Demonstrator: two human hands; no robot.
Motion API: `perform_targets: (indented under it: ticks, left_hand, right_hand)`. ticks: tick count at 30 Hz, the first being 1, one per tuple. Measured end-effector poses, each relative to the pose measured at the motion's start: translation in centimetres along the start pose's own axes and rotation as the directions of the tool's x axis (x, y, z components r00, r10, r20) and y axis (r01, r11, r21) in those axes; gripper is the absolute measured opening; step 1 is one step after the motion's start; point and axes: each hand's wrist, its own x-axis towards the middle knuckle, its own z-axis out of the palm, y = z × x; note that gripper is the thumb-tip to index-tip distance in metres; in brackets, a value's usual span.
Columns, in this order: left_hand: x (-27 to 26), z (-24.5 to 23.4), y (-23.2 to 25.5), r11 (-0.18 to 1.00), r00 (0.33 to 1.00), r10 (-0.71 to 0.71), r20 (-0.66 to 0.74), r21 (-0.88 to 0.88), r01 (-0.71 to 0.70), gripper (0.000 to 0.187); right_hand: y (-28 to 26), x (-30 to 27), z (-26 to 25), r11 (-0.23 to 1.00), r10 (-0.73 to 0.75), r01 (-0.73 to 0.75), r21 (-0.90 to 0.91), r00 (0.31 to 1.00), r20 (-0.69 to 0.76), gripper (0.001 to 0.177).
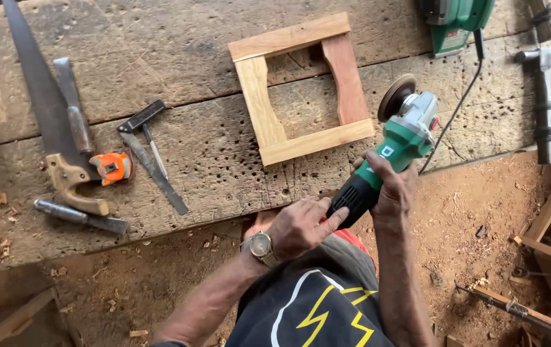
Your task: The person uses a green angle grinder with a sanding disc to smooth the edges and surfaces of a wooden frame on a workbench. They rotate the frame to access different sides and later use a green electric planer on the wood.
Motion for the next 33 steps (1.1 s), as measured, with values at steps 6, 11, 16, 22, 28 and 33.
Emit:
perform_targets:
  ticks: [6,11,16,22,28,33]
  left_hand:
    - [-2.9,-4.3,-1.9,0.984,0.998,-0.055,0.032,-0.169,0.06,0.035]
    - [-5.5,-6.1,-2.8,0.963,0.995,-0.096,-0.006,-0.252,0.091,0.038]
    - [-8.0,-8.1,-4.1,0.976,0.998,-0.057,0.039,-0.206,0.064,0.045]
    - [-9.9,-11.1,-6.1,0.488,0.895,-0.372,0.245,-0.769,0.413,0.076]
    - [-11.7,-9.5,-9.3,0.13,0.382,-0.857,0.345,-0.573,0.809,0.059]
    - [-15.3,-8.5,-15.0,0.179,0.169,-0.984,-0.061,-0.259,0.949,0.05]
  right_hand:
    - [3.1,-2.2,3.0,0.97,0.102,-0.107,0.218,0.994,0.031,0.04]
    - [4.9,-3.7,5.2,0.946,0.159,-0.176,0.273,0.984,0.083,0.035]
    - [5.7,-4.7,7.3,0.926,0.145,-0.19,0.327,0.977,0.157,0.038]
    - [9.8,-4.3,11.7,0.79,0.227,-0.434,0.433,0.863,0.451,0.043]
    - [11.6,-3.2,19.4,0.943,0.3,-0.323,-0.083,0.712,0.635,0.057]
    - [13.8,1.3,16.3,0.328,-0.075,0.493,-0.805,0.864,0.498,0.076]
